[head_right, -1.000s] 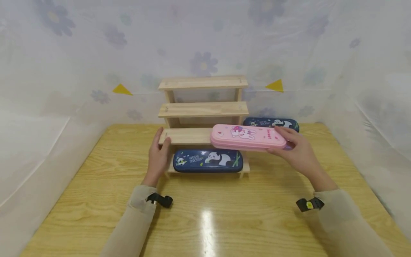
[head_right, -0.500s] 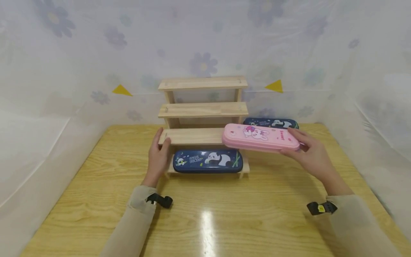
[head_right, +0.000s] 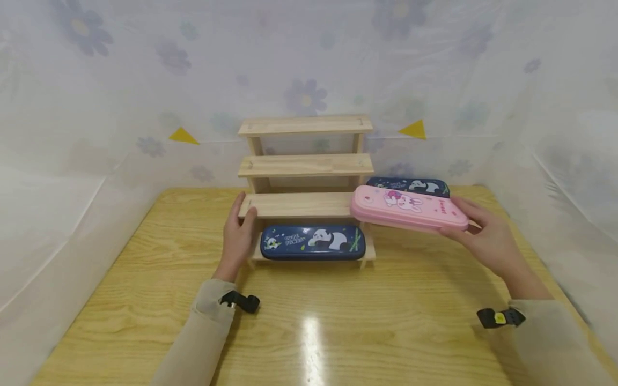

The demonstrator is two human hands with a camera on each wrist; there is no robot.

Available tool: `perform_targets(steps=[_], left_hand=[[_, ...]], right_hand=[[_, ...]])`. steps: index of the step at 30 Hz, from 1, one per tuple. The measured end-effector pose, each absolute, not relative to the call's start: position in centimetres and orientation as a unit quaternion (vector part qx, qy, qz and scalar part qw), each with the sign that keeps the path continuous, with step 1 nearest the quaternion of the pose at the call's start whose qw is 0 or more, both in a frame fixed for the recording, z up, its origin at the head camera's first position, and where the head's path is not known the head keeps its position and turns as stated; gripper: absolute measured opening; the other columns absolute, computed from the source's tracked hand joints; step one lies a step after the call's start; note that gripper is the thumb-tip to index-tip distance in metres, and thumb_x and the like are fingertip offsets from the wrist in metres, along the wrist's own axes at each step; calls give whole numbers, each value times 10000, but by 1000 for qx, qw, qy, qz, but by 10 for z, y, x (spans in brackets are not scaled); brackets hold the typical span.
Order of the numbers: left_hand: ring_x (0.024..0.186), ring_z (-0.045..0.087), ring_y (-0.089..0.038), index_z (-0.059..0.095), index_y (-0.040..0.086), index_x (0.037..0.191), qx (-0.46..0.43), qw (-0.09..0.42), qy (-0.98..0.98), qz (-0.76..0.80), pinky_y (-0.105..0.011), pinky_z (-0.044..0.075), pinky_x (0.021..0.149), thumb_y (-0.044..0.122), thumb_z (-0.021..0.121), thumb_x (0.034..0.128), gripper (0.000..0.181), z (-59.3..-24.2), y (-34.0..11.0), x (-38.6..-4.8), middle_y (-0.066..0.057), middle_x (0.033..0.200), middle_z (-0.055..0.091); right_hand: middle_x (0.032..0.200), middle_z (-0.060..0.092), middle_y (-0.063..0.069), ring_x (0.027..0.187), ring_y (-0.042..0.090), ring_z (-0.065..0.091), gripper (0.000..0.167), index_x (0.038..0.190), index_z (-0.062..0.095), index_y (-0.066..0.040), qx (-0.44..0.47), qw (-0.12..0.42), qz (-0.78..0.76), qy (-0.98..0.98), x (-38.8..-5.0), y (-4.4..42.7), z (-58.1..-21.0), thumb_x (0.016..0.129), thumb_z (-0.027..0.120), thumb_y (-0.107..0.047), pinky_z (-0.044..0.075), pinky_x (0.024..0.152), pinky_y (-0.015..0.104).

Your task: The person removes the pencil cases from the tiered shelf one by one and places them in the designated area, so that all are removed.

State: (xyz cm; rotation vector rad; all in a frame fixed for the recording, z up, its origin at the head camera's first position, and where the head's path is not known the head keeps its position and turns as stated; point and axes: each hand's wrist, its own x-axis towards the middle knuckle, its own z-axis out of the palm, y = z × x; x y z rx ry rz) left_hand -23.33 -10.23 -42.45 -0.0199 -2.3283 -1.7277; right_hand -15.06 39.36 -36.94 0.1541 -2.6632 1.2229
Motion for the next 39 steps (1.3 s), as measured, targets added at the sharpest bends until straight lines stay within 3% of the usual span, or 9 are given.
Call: perform_targets(steps=[9, 17, 25, 33, 36, 39], left_hand=[[1420, 314, -185, 300, 338, 1553, -7, 120, -797, -592, -389, 241, 1170, 473, 479, 1016, 582, -425, -102, -234, 40, 1569, 333], [1426, 302, -185, 292, 336, 1556, -9, 118, -797, -593, -398, 232, 1174, 471, 472, 1020, 581, -426, -103, -233, 47, 1574, 319], [1430, 296, -187, 286, 343, 1556, -8, 119, -797, -593, -405, 227, 1176, 466, 472, 1021, 579, -427, -103, -234, 58, 1577, 311], [1427, 300, -183, 288, 342, 1555, -8, 119, -794, -595, -392, 230, 1175, 469, 478, 1019, 583, -427, -103, -236, 54, 1576, 314], [1428, 298, -186, 291, 339, 1555, -9, 119, -794, -596, -398, 228, 1175, 468, 477, 1019, 582, -427, -103, -235, 52, 1576, 315], [1427, 299, -184, 292, 345, 1554, -9, 118, -793, -597, -398, 227, 1175, 472, 479, 1018, 581, -427, -103, -235, 52, 1573, 320]], right_hand=[[1570, 329, -5, 1255, -52, 378, 744, 1539, 355, -271, 17, 96, 396, -913, -143, 413, -371, 905, 737, -201, 403, 799, -1], [1597, 272, 41, 1361, 11, 313, 739, 1548, 326, -265, -3, 102, 376, -921, -138, 423, -376, 921, 717, -235, 371, 788, -21], [1550, 319, -129, 1275, -87, 322, 710, 1540, 344, -272, -1, 116, 381, -917, -134, 434, -381, 930, 705, -222, 382, 781, -23], [1589, 292, 56, 1241, -101, 323, 718, 1540, 356, -217, -12, 100, 375, -921, -137, 442, -391, 921, 718, -229, 370, 776, -25], [1594, 265, 133, 1361, 28, 306, 729, 1547, 333, -227, -22, 85, 366, -927, -138, 441, -394, 925, 710, -276, 361, 765, -34], [1595, 238, 175, 1439, 293, 266, 751, 1553, 308, -221, -24, 67, 358, -931, -140, 441, -396, 924, 707, -317, 347, 744, -44]])
